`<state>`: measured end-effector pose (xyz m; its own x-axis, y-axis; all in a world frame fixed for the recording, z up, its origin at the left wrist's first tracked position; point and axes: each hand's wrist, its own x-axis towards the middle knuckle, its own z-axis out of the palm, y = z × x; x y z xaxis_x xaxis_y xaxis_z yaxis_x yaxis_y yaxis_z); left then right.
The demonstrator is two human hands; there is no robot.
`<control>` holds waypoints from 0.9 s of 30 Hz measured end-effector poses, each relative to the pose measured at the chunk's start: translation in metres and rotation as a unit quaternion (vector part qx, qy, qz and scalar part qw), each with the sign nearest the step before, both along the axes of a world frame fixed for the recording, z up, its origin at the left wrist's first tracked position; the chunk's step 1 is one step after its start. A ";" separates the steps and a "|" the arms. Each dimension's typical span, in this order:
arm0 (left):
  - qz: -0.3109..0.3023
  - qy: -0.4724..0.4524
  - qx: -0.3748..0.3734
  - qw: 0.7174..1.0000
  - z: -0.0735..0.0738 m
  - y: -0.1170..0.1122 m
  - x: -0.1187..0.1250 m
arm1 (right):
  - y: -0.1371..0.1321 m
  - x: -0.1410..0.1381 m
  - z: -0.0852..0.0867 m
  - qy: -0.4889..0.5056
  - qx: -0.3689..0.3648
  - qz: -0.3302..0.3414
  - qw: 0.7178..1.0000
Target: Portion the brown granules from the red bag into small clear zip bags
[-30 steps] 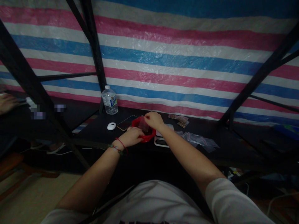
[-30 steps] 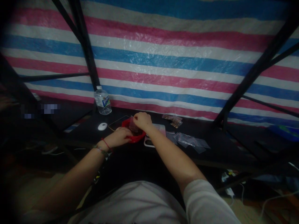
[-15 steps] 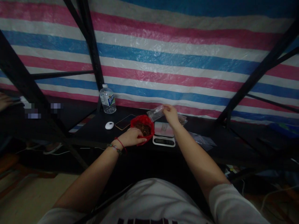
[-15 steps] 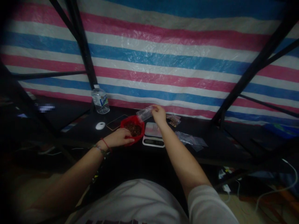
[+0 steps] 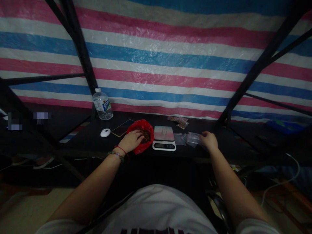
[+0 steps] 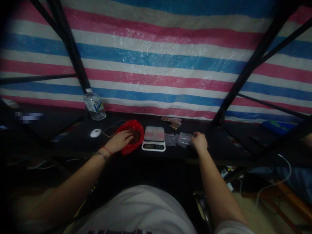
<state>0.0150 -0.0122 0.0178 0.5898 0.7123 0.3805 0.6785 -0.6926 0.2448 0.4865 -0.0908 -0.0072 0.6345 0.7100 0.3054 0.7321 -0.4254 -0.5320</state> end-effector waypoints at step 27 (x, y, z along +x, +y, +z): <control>0.025 0.027 -0.041 0.998 -0.007 -0.006 0.004 | 0.129 -0.065 0.024 -0.045 -0.134 0.106 0.984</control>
<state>0.0194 -0.0180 0.0108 0.5700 0.7693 0.2887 0.7260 -0.6361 0.2615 0.4218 0.0380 0.0173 0.4419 0.8865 0.1371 0.8587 -0.3739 -0.3505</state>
